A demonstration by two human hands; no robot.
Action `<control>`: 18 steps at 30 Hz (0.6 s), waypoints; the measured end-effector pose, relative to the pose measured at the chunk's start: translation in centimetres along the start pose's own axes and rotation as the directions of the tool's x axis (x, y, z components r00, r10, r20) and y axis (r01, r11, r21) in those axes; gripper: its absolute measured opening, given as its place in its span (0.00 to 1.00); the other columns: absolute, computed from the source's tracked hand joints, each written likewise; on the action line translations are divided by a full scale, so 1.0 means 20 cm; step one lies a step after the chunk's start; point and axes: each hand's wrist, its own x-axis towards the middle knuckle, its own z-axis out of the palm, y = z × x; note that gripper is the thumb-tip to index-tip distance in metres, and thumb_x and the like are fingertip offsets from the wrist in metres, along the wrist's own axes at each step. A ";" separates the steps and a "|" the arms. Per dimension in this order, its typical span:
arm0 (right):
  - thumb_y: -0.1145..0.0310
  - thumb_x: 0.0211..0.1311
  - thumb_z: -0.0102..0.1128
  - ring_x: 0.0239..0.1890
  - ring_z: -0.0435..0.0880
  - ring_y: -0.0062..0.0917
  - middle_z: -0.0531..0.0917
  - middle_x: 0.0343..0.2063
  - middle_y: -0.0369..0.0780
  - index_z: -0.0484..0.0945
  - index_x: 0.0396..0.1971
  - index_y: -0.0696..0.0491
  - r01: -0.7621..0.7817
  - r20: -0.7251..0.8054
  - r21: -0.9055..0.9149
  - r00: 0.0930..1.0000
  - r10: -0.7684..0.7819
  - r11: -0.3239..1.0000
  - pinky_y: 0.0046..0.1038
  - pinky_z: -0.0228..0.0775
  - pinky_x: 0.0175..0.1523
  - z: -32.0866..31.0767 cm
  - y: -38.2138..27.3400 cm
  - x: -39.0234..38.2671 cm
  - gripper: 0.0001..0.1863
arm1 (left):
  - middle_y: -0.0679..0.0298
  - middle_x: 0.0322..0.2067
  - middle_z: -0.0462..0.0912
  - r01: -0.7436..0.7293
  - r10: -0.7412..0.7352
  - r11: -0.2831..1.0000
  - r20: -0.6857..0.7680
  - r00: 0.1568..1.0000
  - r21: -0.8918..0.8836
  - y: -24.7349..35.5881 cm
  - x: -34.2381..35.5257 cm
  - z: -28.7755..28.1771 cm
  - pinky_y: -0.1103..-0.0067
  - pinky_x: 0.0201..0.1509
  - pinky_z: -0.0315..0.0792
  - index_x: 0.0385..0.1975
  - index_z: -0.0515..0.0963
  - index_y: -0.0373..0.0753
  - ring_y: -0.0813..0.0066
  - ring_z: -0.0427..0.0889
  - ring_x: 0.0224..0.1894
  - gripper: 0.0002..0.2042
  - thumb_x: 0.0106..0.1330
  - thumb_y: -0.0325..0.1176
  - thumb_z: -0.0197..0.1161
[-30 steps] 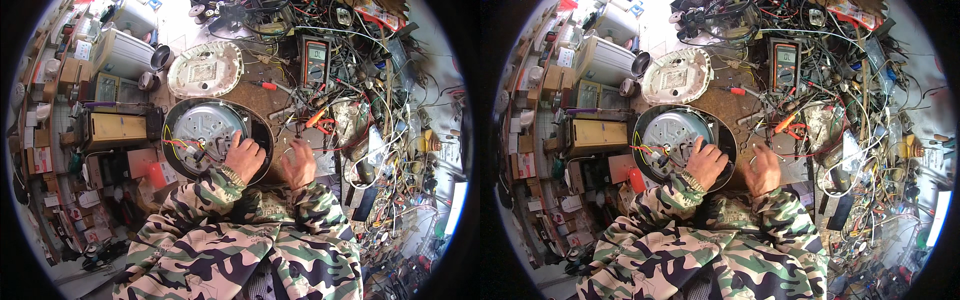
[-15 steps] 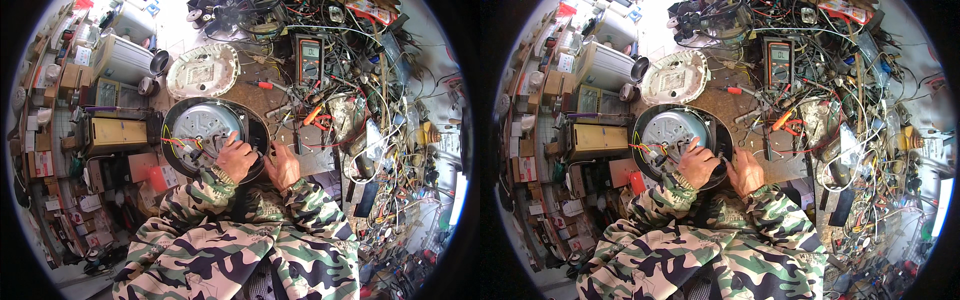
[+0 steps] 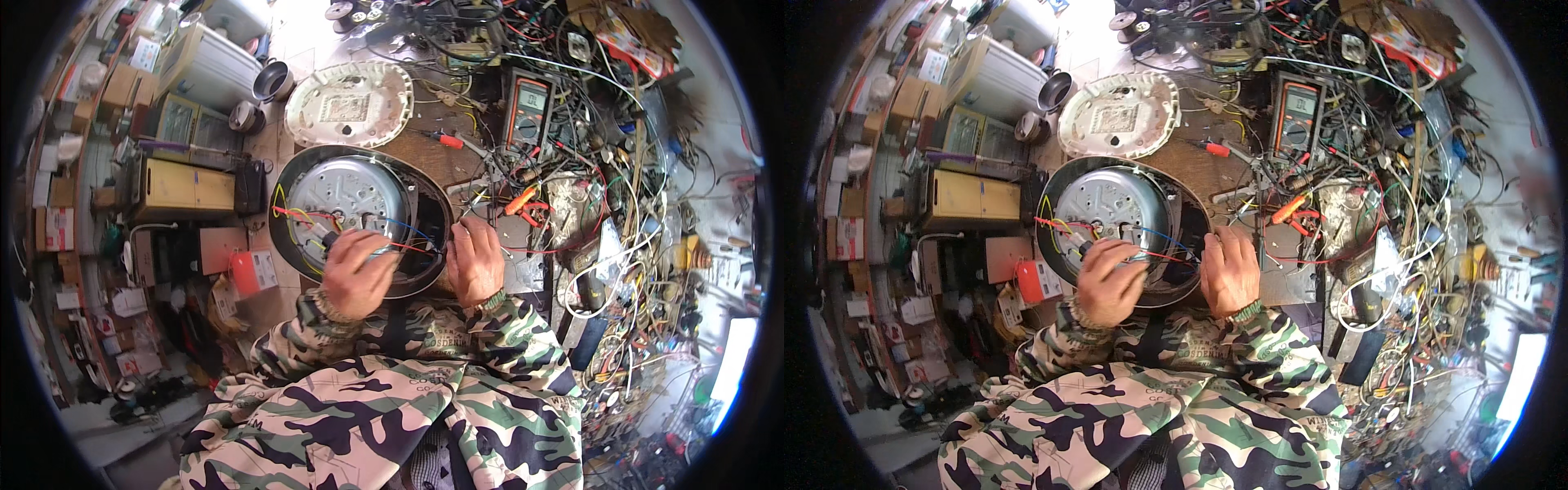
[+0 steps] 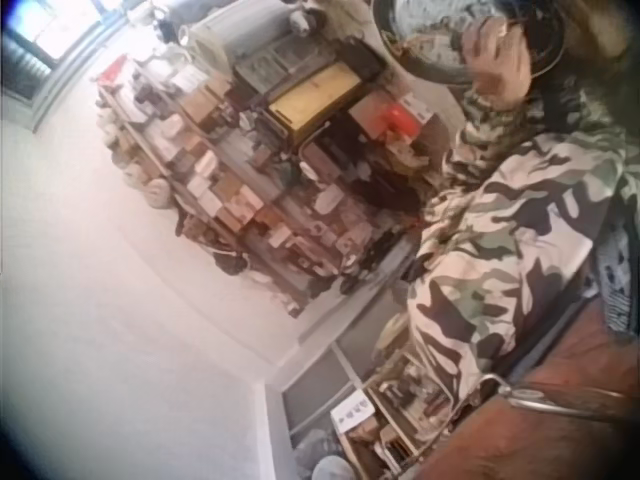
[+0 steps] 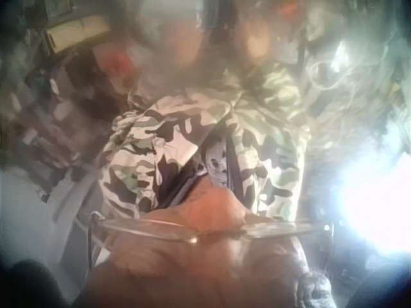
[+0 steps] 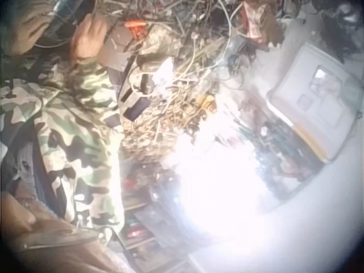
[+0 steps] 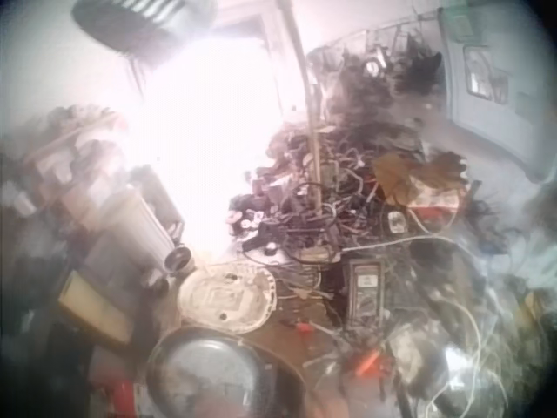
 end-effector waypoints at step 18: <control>0.68 0.55 0.63 0.39 0.88 0.45 0.87 0.32 0.48 0.87 0.34 0.51 0.622 0.957 -0.034 0.246 -0.153 0.782 0.44 0.81 0.42 0.37 0.14 0.53 0.09 | 0.59 0.43 0.83 0.427 -0.446 0.893 0.405 0.798 0.142 0.24 -0.32 0.22 0.66 0.51 0.74 0.49 0.79 0.38 0.58 0.80 0.48 0.25 0.51 0.42 0.73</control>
